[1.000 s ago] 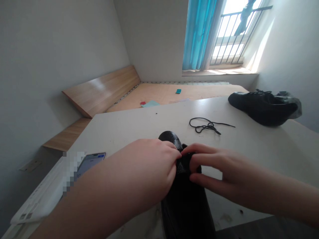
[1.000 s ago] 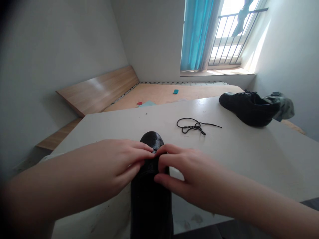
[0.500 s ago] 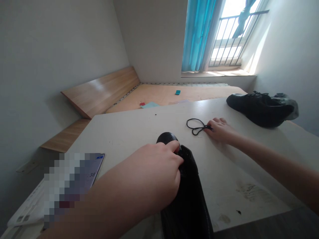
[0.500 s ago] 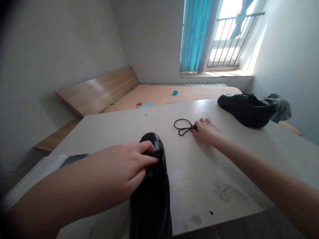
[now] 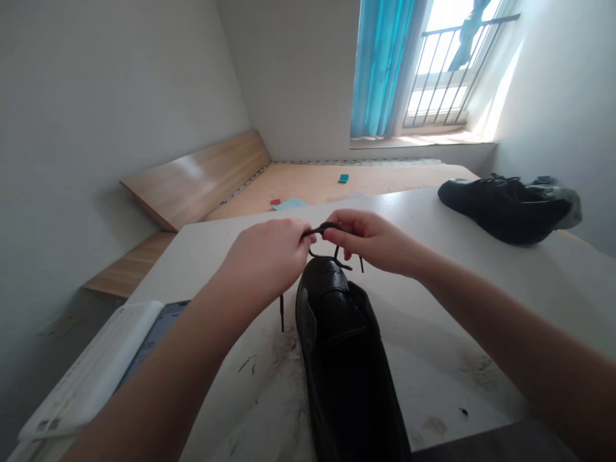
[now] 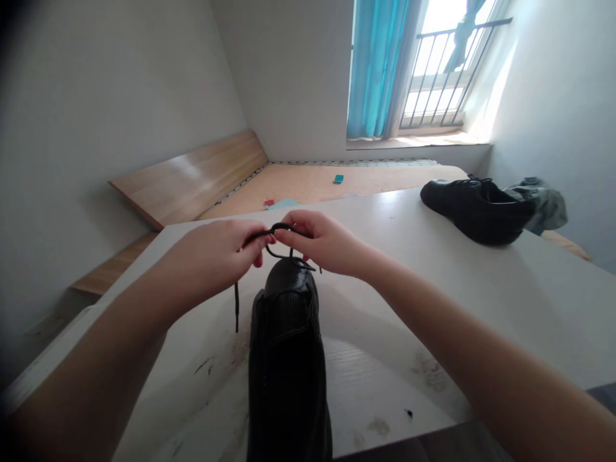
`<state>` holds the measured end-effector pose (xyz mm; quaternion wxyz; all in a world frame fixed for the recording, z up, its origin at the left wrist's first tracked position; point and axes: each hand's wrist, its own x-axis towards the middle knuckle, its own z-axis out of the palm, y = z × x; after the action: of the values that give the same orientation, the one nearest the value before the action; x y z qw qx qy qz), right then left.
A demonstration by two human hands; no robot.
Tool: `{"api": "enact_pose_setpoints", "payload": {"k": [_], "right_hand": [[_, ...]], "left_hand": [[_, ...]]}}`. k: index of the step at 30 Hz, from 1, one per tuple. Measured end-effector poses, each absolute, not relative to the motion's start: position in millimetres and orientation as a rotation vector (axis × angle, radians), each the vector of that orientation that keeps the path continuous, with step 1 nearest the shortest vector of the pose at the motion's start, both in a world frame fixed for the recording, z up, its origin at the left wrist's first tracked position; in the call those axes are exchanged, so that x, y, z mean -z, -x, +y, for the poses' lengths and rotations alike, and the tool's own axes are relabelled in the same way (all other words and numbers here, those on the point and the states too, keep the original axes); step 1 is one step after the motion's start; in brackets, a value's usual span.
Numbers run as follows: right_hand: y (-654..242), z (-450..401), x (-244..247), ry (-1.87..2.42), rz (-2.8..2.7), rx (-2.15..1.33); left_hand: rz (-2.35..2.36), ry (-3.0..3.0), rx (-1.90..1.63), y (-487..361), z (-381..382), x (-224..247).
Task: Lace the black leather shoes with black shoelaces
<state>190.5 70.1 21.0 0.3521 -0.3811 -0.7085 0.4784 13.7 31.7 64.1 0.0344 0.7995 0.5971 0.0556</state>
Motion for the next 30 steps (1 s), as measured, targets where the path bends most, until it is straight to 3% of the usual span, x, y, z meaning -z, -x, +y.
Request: {"api": "enact_pose_setpoints", "payload": {"k": [3, 6, 12, 21, 25, 30], "right_hand": [[-197, 78, -9, 1.066, -1.667, -1.278], [-214, 89, 3, 1.105, -1.501, -1.438], [-240, 105, 10, 1.061, -1.203, -1.713], [-286, 135, 11, 0.97, -0.696, -1.648], [-290, 134, 11, 1.051, -0.636, -1.674], [-242, 108, 2, 1.06, -0.801, -1.804]], "left_hand": [[1.939, -2.352, -0.31, -1, 41, -63], [1.701, -2.111, -0.528, 11, 50, -61], [1.382, -1.445, -1.267, 20, 55, -83], [1.003, -0.615, -1.79, 83, 54, -86], [1.041, -0.517, -1.746, 64, 41, -69], [1.063, -0.696, -1.405, 8, 24, -30]]}}
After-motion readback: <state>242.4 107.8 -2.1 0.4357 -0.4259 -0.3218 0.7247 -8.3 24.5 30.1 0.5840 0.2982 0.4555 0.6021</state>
